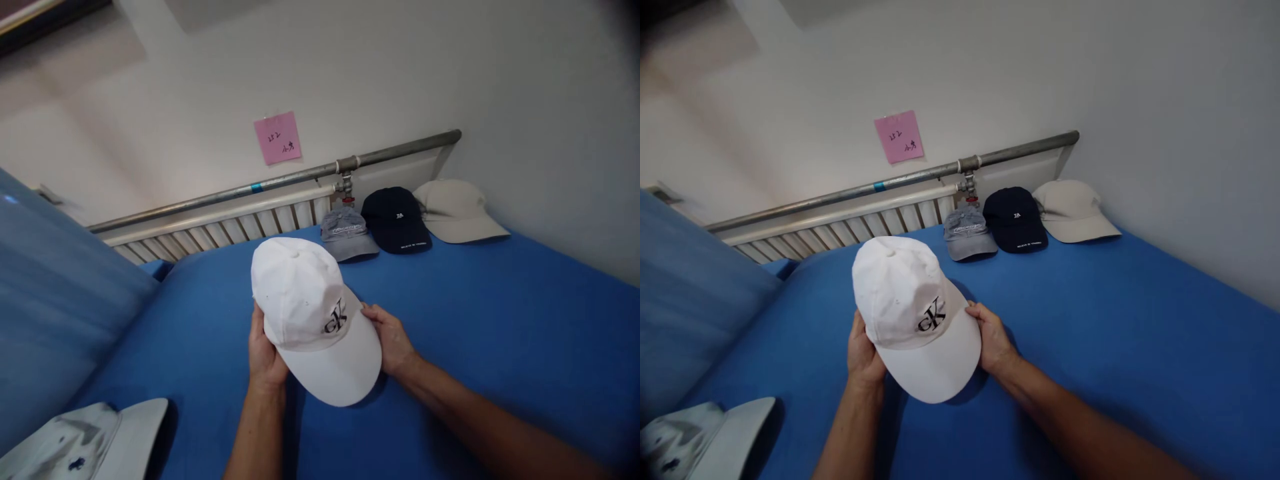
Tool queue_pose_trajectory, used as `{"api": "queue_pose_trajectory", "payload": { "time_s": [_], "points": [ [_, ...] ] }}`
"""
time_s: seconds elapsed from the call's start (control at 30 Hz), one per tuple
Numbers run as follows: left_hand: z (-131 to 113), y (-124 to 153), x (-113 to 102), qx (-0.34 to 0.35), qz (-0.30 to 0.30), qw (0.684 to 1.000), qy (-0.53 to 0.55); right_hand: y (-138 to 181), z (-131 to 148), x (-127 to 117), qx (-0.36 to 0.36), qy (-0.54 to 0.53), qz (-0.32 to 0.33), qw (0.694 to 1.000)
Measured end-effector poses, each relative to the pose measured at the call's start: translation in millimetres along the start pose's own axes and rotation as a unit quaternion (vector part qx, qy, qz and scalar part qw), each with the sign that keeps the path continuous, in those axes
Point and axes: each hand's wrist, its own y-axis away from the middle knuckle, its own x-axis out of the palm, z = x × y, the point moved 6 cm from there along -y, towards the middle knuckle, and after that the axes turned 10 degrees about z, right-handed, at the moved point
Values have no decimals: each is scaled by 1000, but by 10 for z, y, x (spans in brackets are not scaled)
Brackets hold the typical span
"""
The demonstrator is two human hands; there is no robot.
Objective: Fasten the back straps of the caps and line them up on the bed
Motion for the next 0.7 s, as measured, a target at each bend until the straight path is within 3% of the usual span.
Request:
{"api": "queue_pose_trajectory", "payload": {
  "time_s": [0.3, 0.5, 0.63, 0.7],
  "points": [
    [-93, 88, 220, -64, 211, 973, 64, 130, 182, 201, -30, -34, 99, 994],
    [116, 99, 252, -123, 233, 959, 106, 144, 317, 161, -4, -150, 95, 984],
    [199, 129, 293, -145, 296, 937, 118, 144, 429, 137, -15, -146, 120, 982],
    [231, 130, 286, -151, 287, 940, 107, 181, 431, 170, 2, -131, 153, 979]
  ]
}}
